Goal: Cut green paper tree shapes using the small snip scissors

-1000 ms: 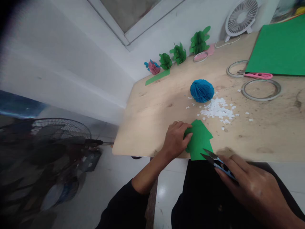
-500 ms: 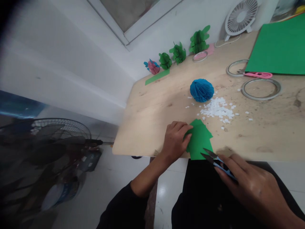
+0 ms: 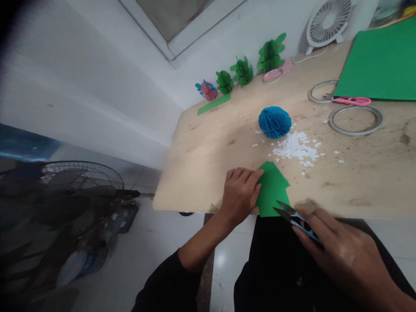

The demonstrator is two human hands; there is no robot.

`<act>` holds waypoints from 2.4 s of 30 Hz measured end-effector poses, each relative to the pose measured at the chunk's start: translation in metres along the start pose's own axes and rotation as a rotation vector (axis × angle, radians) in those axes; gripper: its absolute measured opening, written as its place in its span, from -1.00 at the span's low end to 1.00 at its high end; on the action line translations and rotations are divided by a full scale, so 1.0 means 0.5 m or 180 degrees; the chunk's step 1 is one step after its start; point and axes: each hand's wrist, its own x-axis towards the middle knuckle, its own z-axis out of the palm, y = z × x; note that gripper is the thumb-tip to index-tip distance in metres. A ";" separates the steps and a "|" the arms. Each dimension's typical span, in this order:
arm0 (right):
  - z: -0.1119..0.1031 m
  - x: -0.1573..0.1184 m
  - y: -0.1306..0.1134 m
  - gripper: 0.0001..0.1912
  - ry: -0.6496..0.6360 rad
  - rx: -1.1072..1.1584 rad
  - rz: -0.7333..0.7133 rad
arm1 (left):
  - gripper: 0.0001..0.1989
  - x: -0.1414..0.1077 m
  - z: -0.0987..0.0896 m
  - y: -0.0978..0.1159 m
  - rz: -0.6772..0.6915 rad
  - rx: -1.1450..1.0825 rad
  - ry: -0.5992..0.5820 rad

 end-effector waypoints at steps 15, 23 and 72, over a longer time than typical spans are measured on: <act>0.003 -0.001 0.001 -0.48 0.0059 0.0076 -0.0065 | -0.58 0.006 0.009 0.004 -0.0135 -0.0030 -0.0071; -0.002 0.003 0.000 -0.57 0.0037 0.0110 -0.0031 | -0.67 0.009 0.009 0.007 -0.0159 -0.0142 -0.0044; -0.071 0.077 0.035 -0.50 0.0112 -0.0011 -0.1079 | -0.94 0.015 0.008 -0.058 -0.0573 -0.2614 -0.0206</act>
